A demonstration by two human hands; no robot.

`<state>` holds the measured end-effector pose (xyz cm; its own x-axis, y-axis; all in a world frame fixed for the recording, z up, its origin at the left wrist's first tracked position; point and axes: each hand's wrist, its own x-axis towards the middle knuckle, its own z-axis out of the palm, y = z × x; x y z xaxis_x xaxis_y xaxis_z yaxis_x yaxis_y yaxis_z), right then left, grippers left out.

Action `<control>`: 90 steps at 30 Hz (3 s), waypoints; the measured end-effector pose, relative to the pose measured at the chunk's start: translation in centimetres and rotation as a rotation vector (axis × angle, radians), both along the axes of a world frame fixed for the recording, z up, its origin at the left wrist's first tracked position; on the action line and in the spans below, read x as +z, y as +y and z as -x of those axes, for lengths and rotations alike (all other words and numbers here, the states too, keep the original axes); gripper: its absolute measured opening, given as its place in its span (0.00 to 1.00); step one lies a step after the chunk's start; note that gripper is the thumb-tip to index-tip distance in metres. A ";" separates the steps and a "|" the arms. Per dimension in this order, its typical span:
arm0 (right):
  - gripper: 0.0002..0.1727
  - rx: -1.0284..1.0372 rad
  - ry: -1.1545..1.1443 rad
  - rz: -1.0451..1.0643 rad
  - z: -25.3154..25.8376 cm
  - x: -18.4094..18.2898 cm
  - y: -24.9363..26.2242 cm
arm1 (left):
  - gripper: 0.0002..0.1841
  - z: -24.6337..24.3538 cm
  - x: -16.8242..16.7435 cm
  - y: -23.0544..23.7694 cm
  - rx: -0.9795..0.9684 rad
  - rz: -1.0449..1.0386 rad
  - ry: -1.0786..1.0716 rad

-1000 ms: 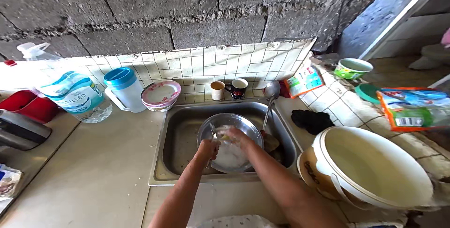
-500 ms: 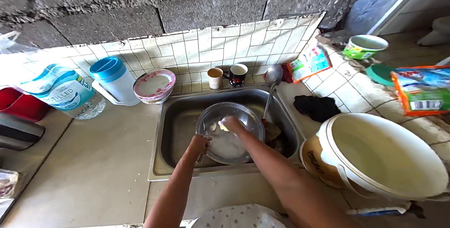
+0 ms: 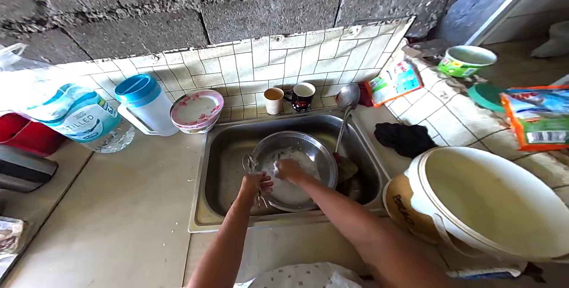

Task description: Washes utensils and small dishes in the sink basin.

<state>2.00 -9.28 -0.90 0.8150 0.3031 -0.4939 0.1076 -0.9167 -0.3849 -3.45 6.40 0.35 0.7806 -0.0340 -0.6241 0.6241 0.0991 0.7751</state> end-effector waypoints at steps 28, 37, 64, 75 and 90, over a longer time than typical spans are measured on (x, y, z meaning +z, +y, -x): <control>0.22 -0.472 0.057 -0.740 -0.7 -2.1 -2.4 | 0.23 -1.1 0.9 0.7 0.122 0.118 -0.079; 0.16 -0.115 -0.550 -0.543 0.8 2.2 0.1 | 0.16 -0.4 1.5 -1.6 -0.070 0.267 -0.058; 0.26 -0.357 0.156 -0.098 0.0 -5.3 -4.9 | 0.21 -0.4 1.2 -0.1 0.087 0.178 0.085; 0.19 -0.491 0.146 -0.949 -0.5 2.5 -3.8 | 0.20 -0.6 0.5 -0.4 0.071 0.222 0.118; 0.17 -0.514 -0.147 -0.643 -1.8 0.9 -4.2 | 0.19 -0.5 0.9 0.1 0.123 0.262 0.097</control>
